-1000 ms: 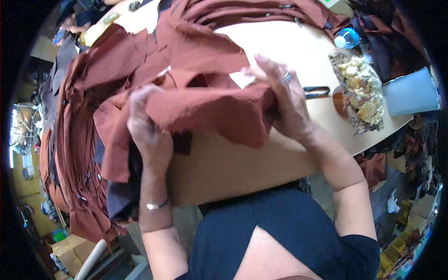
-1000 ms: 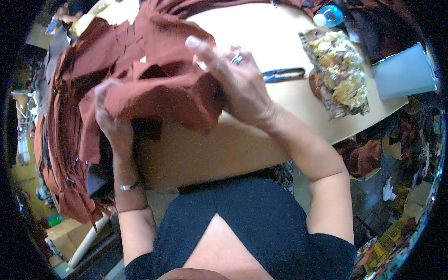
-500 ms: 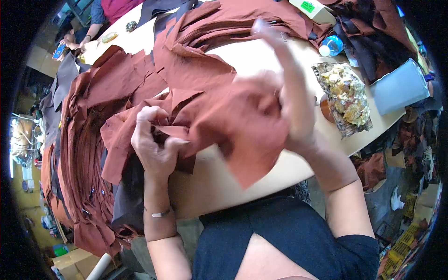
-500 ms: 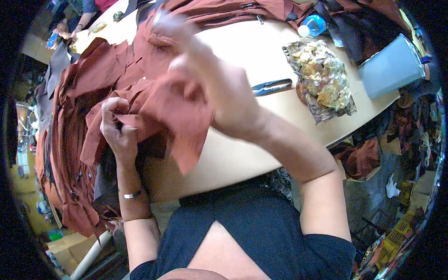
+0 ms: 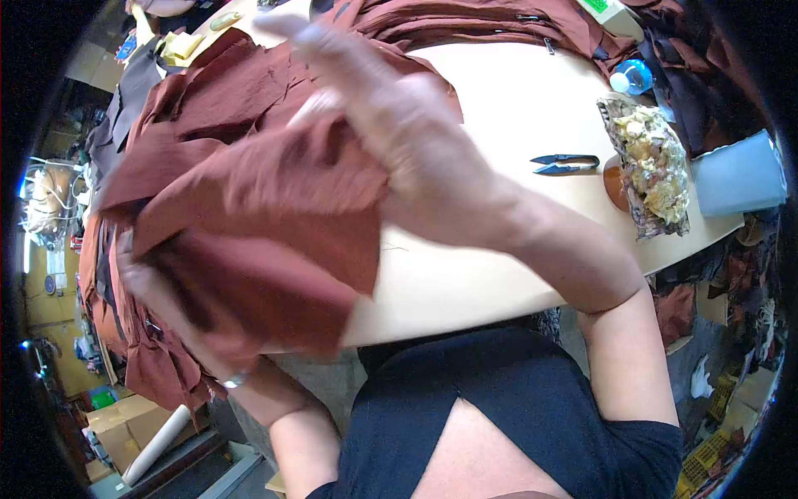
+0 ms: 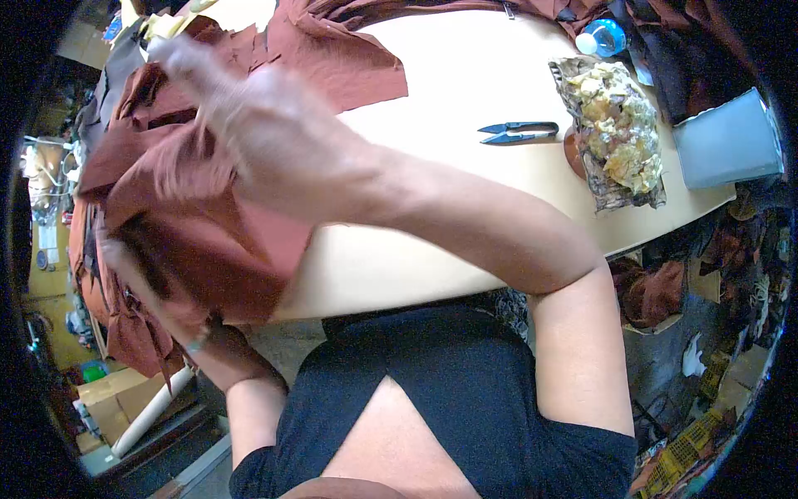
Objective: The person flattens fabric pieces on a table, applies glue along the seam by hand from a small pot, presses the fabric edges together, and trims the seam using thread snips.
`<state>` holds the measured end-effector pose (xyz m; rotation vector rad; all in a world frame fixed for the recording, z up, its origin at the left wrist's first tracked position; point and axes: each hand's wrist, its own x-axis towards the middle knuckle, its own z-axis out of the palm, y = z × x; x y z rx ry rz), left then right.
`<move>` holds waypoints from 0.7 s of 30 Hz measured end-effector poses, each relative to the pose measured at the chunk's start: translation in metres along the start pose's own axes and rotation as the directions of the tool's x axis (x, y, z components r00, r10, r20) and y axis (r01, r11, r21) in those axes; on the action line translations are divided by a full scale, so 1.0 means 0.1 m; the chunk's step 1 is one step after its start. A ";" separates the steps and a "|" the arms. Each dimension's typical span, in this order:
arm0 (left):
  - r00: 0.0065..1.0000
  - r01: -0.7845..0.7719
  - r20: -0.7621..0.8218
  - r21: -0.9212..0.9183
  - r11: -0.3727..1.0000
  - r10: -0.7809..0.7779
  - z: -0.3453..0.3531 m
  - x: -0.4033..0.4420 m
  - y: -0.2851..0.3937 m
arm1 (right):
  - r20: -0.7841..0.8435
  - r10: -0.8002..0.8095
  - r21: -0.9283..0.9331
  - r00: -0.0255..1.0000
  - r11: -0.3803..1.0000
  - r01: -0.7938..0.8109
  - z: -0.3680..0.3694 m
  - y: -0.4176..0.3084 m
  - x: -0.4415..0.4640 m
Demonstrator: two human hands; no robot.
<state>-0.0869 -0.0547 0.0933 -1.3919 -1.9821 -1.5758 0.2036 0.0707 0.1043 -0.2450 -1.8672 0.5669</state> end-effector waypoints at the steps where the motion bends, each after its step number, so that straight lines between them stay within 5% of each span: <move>1: 0.993 -0.054 -0.106 0.022 0.998 0.056 -0.08 0.22 -0.06 | 0.057 0.077 0.105 0.995 0.991 -0.083 0.06 -0.09 -0.03; 2: 0.971 -0.104 -0.210 0.049 0.993 0.112 -0.17 0.44 -0.09 | 0.112 0.163 0.242 0.980 0.952 -0.186 0.07 -0.09 -0.08; 4: 0.882 -0.245 -0.264 0.450 0.859 0.390 -0.42 0.89 0.12 | 0.223 0.334 0.507 0.916 0.763 -0.401 0.02 -0.04 -0.24; 7: 0.776 -0.569 0.239 0.664 0.485 0.584 0.20 1.14 0.31 | 0.356 0.538 0.510 0.764 0.573 -0.642 -0.30 -0.06 -0.60; 9: 0.608 -0.777 0.572 0.571 0.265 0.551 0.85 1.02 0.48 | 0.285 0.690 0.286 0.666 0.602 -0.746 -0.53 0.03 -1.00; 10: 0.439 -0.898 0.659 0.296 0.326 0.611 1.25 0.82 0.52 | 0.210 0.747 0.130 0.631 0.618 -0.775 -0.61 0.06 -1.15; 11: 0.362 -0.903 0.735 0.122 0.413 0.573 1.58 0.67 0.32 | 0.022 0.795 0.000 0.606 0.606 -0.795 -0.65 0.01 -1.20; 13: 0.278 -0.850 0.777 -0.075 0.521 0.565 1.98 0.30 0.23 | -0.045 0.812 -0.234 0.582 0.557 -0.797 -0.79 -0.06 -1.23; 15: 0.310 -0.825 0.752 -0.091 0.557 0.581 2.21 0.13 0.18 | -0.077 0.564 -0.576 0.822 0.648 -0.498 -0.79 0.05 -1.33; 17: 0.331 -0.814 0.772 -0.057 0.578 0.543 2.26 0.12 0.22 | 0.045 0.394 -0.742 0.918 0.628 -0.234 -0.79 0.15 -1.34; 19: 0.361 -0.823 0.761 -0.012 0.568 0.539 2.20 0.17 0.28 | 0.212 0.340 -0.757 0.916 0.650 -0.066 -0.74 0.24 -1.27; 21: 0.473 -0.727 0.751 0.039 0.685 0.460 2.09 0.15 0.32 | 0.202 0.399 -0.728 0.895 0.672 -0.135 -0.72 0.31 -1.24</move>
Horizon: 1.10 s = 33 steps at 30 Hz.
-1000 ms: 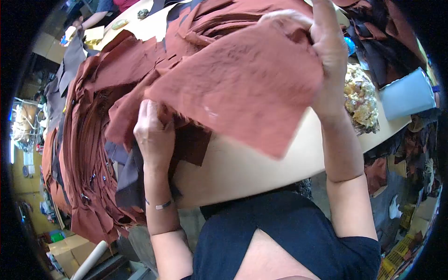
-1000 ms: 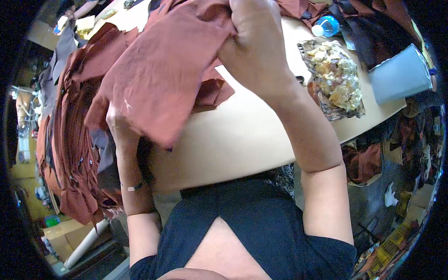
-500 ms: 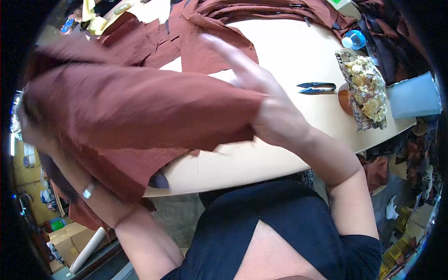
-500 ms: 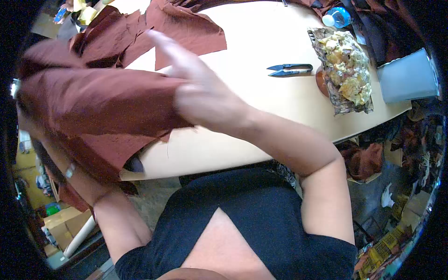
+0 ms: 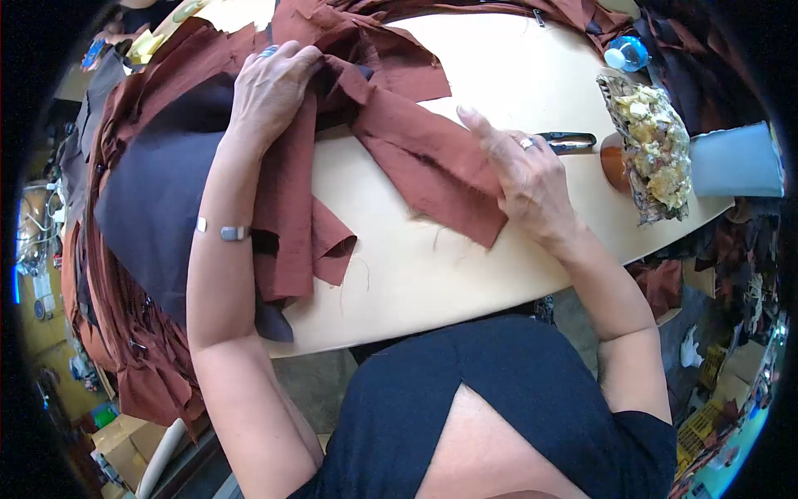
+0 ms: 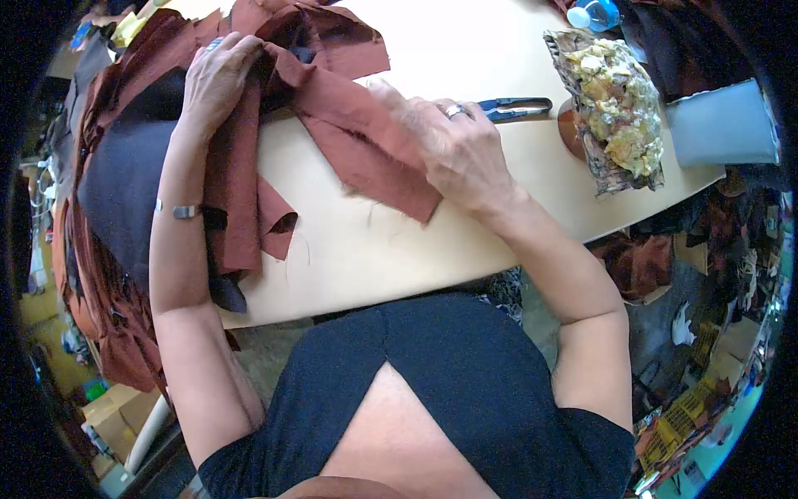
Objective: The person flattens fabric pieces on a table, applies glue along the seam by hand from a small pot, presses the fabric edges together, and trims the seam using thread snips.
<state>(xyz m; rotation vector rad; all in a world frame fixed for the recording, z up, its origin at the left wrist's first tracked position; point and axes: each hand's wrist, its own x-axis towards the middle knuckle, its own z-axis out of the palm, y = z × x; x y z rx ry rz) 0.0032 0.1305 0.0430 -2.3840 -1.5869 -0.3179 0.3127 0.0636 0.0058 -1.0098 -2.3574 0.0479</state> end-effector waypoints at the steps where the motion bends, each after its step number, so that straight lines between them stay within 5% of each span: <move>1: 0.997 0.074 -0.014 -0.105 0.992 -0.076 -0.02 -0.05 0.01 | 0.023 0.025 0.034 0.999 0.999 -0.025 0.03 0.01 0.02; 2: 0.988 0.146 -0.019 -0.209 0.967 -0.154 -0.03 -0.12 0.01 | 0.047 0.049 0.067 0.998 0.996 -0.052 0.06 0.02 0.04; 3: 0.977 0.201 0.002 -0.318 0.927 -0.211 -0.05 -0.22 -0.01 | -0.091 -0.061 0.084 0.994 0.994 0.068 0.07 0.04 0.10; 5: 0.942 0.295 0.034 -0.565 0.771 -0.335 -0.07 -0.46 -0.10 | -0.102 0.129 0.369 0.986 0.926 -0.082 0.07 0.03 0.09; 7: 0.902 0.339 0.042 -0.687 0.643 -0.431 -0.13 -0.70 -0.19 | 0.171 0.381 0.579 0.909 0.707 -0.405 -0.15 -0.04 0.11; 10: 0.872 0.377 0.028 -0.674 0.635 -0.488 -0.50 -0.90 -0.20 | 0.174 0.351 0.857 0.920 0.406 -0.317 -0.18 0.00 0.20; 12: 0.844 0.476 -0.060 -0.372 0.797 -0.532 -0.92 -0.88 -0.17 | 0.347 0.351 0.885 0.870 0.185 -0.428 -0.19 -0.11 0.23; 14: 0.805 0.592 0.013 -0.074 0.802 -0.593 -1.40 -0.79 -0.27 | 0.446 0.257 0.880 0.857 0.049 -0.473 -0.20 -0.24 0.23; 17: 0.906 0.421 -0.012 0.140 0.896 -0.423 -1.77 -0.51 -0.26 | 0.544 0.181 0.836 0.819 -0.041 -0.547 -0.25 -0.39 0.12; 18: 0.921 0.382 0.006 0.196 0.903 -0.391 -1.77 -0.30 -0.13 | 0.533 0.213 0.835 0.819 0.027 -0.550 -0.26 -0.40 0.09; 20: 0.996 0.025 0.072 0.302 0.953 -0.049 -1.37 0.08 0.12 | 0.466 0.294 0.773 0.835 0.325 -0.545 -0.25 -0.31 -0.05; 21: 0.943 0.085 0.255 0.435 0.897 -0.213 -1.16 0.32 0.24 | 0.481 0.358 0.688 0.800 0.412 -0.598 -0.28 -0.33 -0.10; 23: 0.977 -0.135 -0.089 0.458 0.878 0.196 -0.62 0.22 0.14 | 0.406 0.409 0.627 0.817 0.526 -0.574 -0.24 -0.28 -0.23; 25: 0.918 -0.231 -0.257 0.271 0.935 0.301 -0.50 0.19 0.29 | 0.326 0.449 0.546 0.832 0.629 -0.553 -0.22 -0.23 -0.33; 28: 0.920 -0.248 -0.338 -0.114 0.962 0.197 -0.43 -0.23 0.84 | 0.174 0.386 0.278 0.906 0.863 -0.422 -0.20 -0.12 -0.40; 30: 0.983 -0.166 -0.123 -0.252 0.953 0.139 -0.39 -0.52 1.09 | 0.085 0.299 0.171 0.950 0.935 -0.310 -0.17 -0.05 -0.32; 33: 0.999 -0.044 -0.006 -0.302 0.952 0.044 -0.14 -0.78 1.15 | 0.103 0.237 0.016 0.966 0.971 -0.240 -0.16 -0.02 -0.09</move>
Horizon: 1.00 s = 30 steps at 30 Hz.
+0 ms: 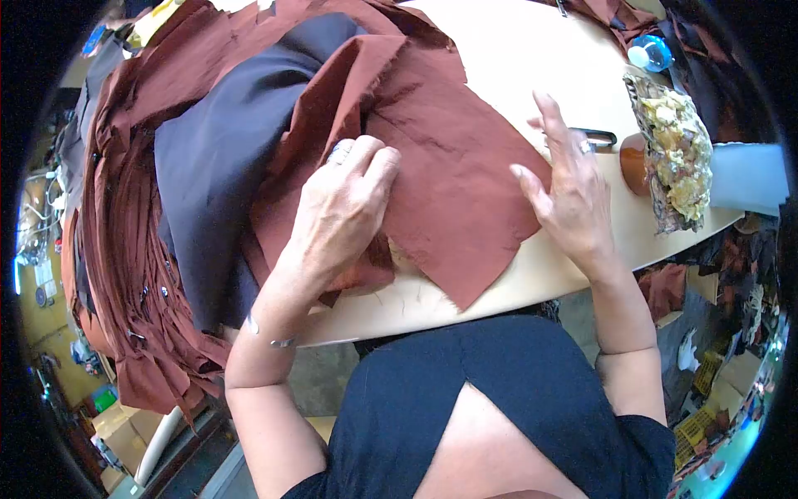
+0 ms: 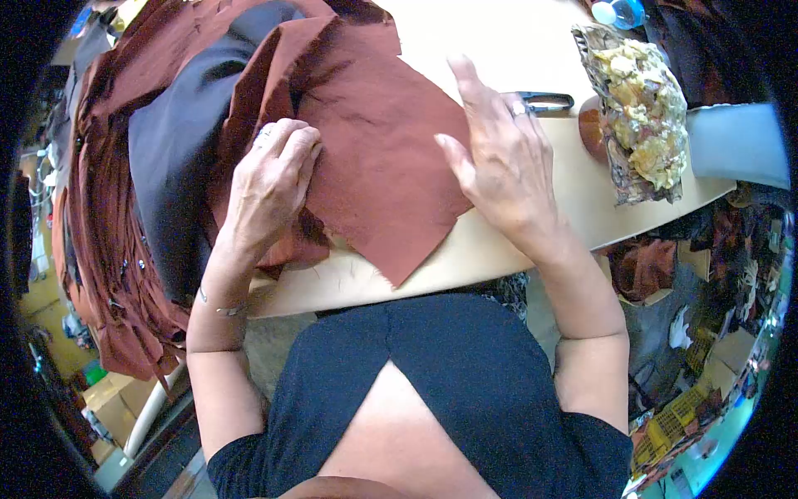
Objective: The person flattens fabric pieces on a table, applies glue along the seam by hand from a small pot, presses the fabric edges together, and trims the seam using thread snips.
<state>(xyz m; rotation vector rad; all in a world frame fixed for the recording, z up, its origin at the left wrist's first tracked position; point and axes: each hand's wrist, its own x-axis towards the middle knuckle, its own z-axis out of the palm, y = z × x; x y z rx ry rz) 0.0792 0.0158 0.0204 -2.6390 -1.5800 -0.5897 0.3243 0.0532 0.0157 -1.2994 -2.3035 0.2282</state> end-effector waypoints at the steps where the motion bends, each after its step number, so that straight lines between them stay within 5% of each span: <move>1: 0.998 0.049 -0.051 0.005 0.999 -0.048 0.05 -0.04 -0.05 | 0.008 -0.026 -0.073 1.000 0.997 0.026 0.00 -0.04 0.09; 3: 0.978 0.137 -0.157 0.007 0.991 -0.134 0.11 -0.06 -0.18 | -0.091 -0.143 -0.044 0.986 0.989 0.140 0.09 -0.17 0.35; 7: 0.932 0.359 -0.046 -0.019 0.933 -0.360 0.03 -0.04 -0.26 | -0.226 -0.228 -0.023 0.947 0.973 0.229 0.46 -0.36 1.00; 10: 0.972 0.227 -0.067 0.055 0.972 -0.223 0.11 -0.12 -0.27 | -0.115 -0.316 -0.040 0.942 0.949 0.313 0.75 -0.28 1.37; 13: 0.960 0.280 -0.008 0.104 0.954 -0.281 0.02 -0.13 -0.27 | -0.006 -0.114 0.404 0.994 0.909 0.106 0.75 -0.27 1.49; 14: 0.954 0.301 -0.007 0.082 0.950 -0.301 0.01 -0.13 -0.29 | -0.037 -0.147 0.597 0.988 0.790 0.140 0.70 -0.26 1.50; 15: 0.948 0.317 -0.004 0.060 0.946 -0.318 0.01 -0.12 -0.31 | 0.159 -0.075 0.599 0.985 0.800 -0.035 0.56 -0.30 1.54; 17: 0.940 0.340 -0.002 -0.002 0.940 -0.340 -0.01 -0.10 -0.33 | 0.184 -0.188 0.847 0.965 0.529 -0.058 0.42 -0.30 1.50; 20: 0.943 0.328 -0.030 -0.100 0.939 -0.332 -0.03 -0.02 -0.29 | 0.147 -0.124 0.894 0.981 0.440 -0.079 0.94 -0.01 1.64; 23: 0.952 0.291 -0.051 -0.164 0.942 -0.303 -0.03 0.01 -0.21 | 0.199 -0.071 0.843 0.977 0.522 -0.133 0.94 0.00 1.63; 30: 0.909 0.394 -0.016 -0.294 0.871 -0.416 -0.03 0.03 -0.15 | 0.219 -0.113 0.898 0.969 0.412 -0.155 1.05 0.10 1.63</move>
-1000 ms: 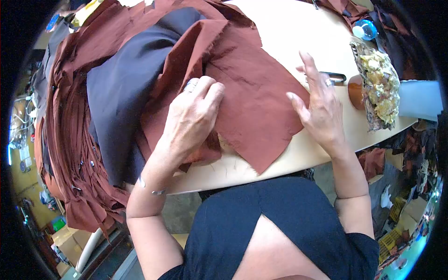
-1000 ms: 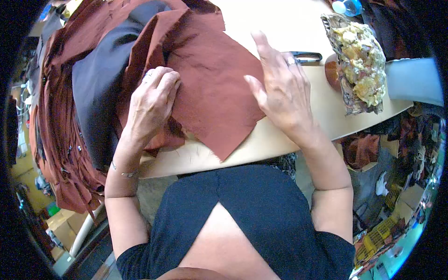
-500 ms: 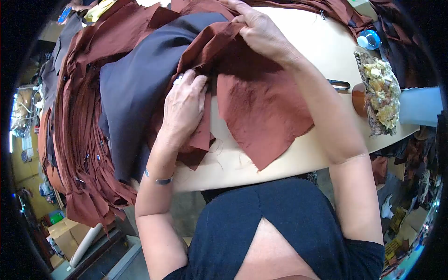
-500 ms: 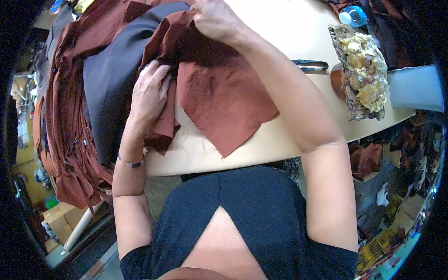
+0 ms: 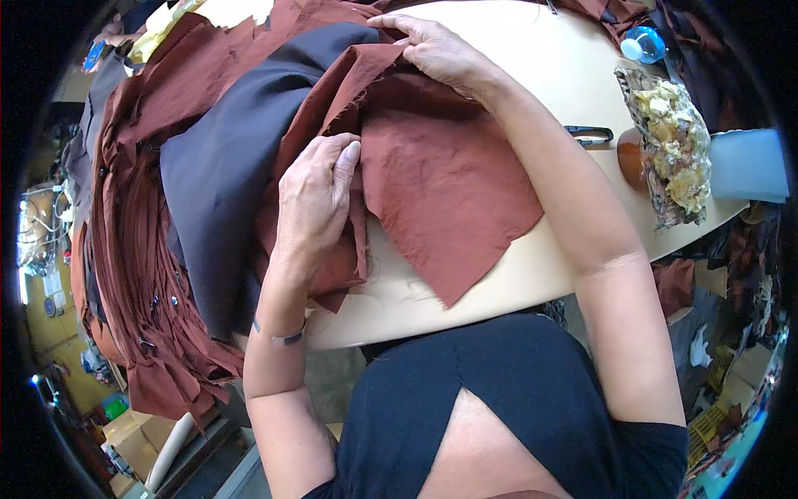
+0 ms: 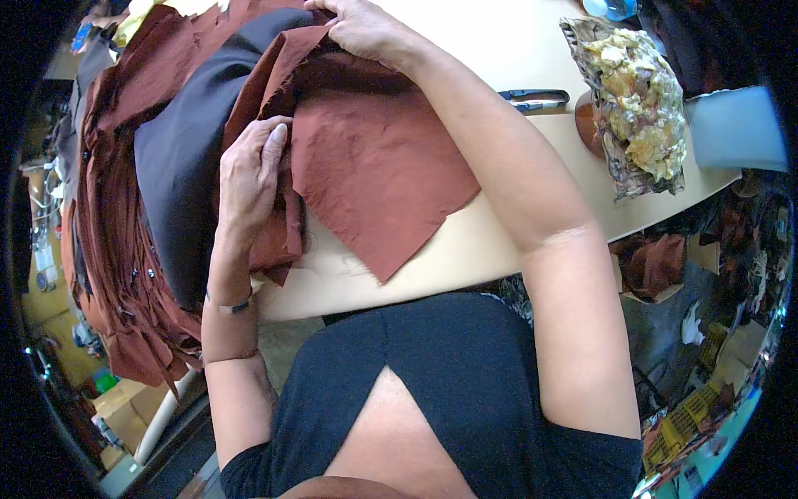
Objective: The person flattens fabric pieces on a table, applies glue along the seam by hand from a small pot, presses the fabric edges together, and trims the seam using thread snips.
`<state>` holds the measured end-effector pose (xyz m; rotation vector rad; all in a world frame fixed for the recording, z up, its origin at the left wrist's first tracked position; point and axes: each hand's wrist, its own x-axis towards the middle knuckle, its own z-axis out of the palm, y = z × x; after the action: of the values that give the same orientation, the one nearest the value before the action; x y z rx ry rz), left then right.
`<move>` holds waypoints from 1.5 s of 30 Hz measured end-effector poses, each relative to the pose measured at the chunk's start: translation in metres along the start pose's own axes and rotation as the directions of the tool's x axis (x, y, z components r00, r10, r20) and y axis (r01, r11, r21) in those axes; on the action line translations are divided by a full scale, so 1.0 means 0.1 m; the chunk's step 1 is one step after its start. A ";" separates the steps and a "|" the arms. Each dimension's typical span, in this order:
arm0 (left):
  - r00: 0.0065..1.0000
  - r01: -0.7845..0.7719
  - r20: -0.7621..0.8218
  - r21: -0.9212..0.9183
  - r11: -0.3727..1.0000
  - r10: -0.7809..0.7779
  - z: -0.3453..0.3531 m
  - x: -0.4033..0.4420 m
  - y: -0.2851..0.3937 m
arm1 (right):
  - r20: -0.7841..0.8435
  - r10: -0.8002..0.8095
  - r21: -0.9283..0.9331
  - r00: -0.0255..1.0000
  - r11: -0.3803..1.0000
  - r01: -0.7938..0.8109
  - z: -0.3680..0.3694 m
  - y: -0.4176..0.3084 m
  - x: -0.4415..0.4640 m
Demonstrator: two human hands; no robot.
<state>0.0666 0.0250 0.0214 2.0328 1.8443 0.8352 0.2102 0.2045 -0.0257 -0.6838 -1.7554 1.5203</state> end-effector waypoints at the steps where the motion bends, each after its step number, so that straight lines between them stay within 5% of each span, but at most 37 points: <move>1: 1.000 0.025 0.000 -0.018 1.000 -0.025 -0.01 0.00 0.02 | -0.007 -0.013 -0.023 1.000 1.000 0.013 0.00 0.00 -0.01; 5: 0.973 -0.179 -0.090 0.287 0.941 0.213 0.02 0.02 0.14 | -0.021 -0.048 -0.075 0.999 0.996 0.046 0.01 -0.02 -0.02; 9: 0.957 -0.290 0.178 0.565 0.772 0.230 0.17 -0.02 0.14 | -0.040 -0.116 -0.110 0.992 0.988 0.111 0.02 0.00 -0.03; 21: 0.916 -0.385 0.303 0.472 0.793 0.264 0.32 -0.23 0.35 | 0.020 -0.068 -0.058 0.997 0.996 0.069 0.00 -0.09 -0.07; 25: 0.906 -0.399 0.315 0.404 0.823 0.284 0.34 -0.29 0.42 | 0.078 -0.144 -0.193 0.986 0.969 0.157 -0.09 -0.07 -0.09; 28: 0.905 -0.384 0.302 0.277 0.881 0.300 0.29 -0.28 0.37 | 0.191 -0.078 -0.265 0.978 0.956 0.128 -0.15 -0.22 -0.13; 31: 0.997 -0.053 0.045 -0.176 0.983 0.062 0.22 -0.32 0.25 | 0.308 -0.039 -0.095 0.951 0.993 0.072 -0.04 -0.64 -0.27; 33: 0.934 0.324 0.128 -0.693 0.644 -0.333 0.19 -0.41 0.10 | 0.214 -0.272 0.088 0.938 0.962 0.259 0.33 -1.14 -0.37; 34: 0.908 0.311 0.173 -0.890 0.335 -0.382 0.18 -0.43 0.04 | 0.178 -0.415 -0.040 0.892 0.903 0.428 0.57 -1.18 -0.47; 36: 0.894 0.268 0.233 -0.962 0.041 -0.382 0.15 -0.47 -0.02 | 0.093 -0.669 -0.351 0.737 0.671 0.653 1.05 -1.25 -0.66; 37: 0.895 0.255 0.246 -0.967 -0.026 -0.371 0.10 -0.51 -0.03 | 0.211 -0.478 -0.239 0.852 0.820 0.520 1.11 -1.37 -0.87; 38: 0.899 0.248 0.248 -0.968 -0.047 -0.362 0.06 -0.57 -0.02 | 0.215 -0.586 -0.273 0.781 0.732 0.625 1.31 -1.23 -0.97; 41: 0.905 0.241 0.223 -0.971 0.005 -0.363 -0.02 -0.66 0.00 | 0.382 -0.622 -0.452 0.684 0.520 0.725 1.50 -1.06 -1.25; 45: 0.905 0.245 0.149 -0.948 0.203 -0.398 0.00 -0.65 0.03 | 0.455 -0.546 -0.384 0.704 0.593 0.708 1.22 -1.27 -1.41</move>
<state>0.0676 -0.0388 0.0075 0.7370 1.1277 1.4708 0.2074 -0.0007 0.0678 -0.0078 -2.3495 0.6290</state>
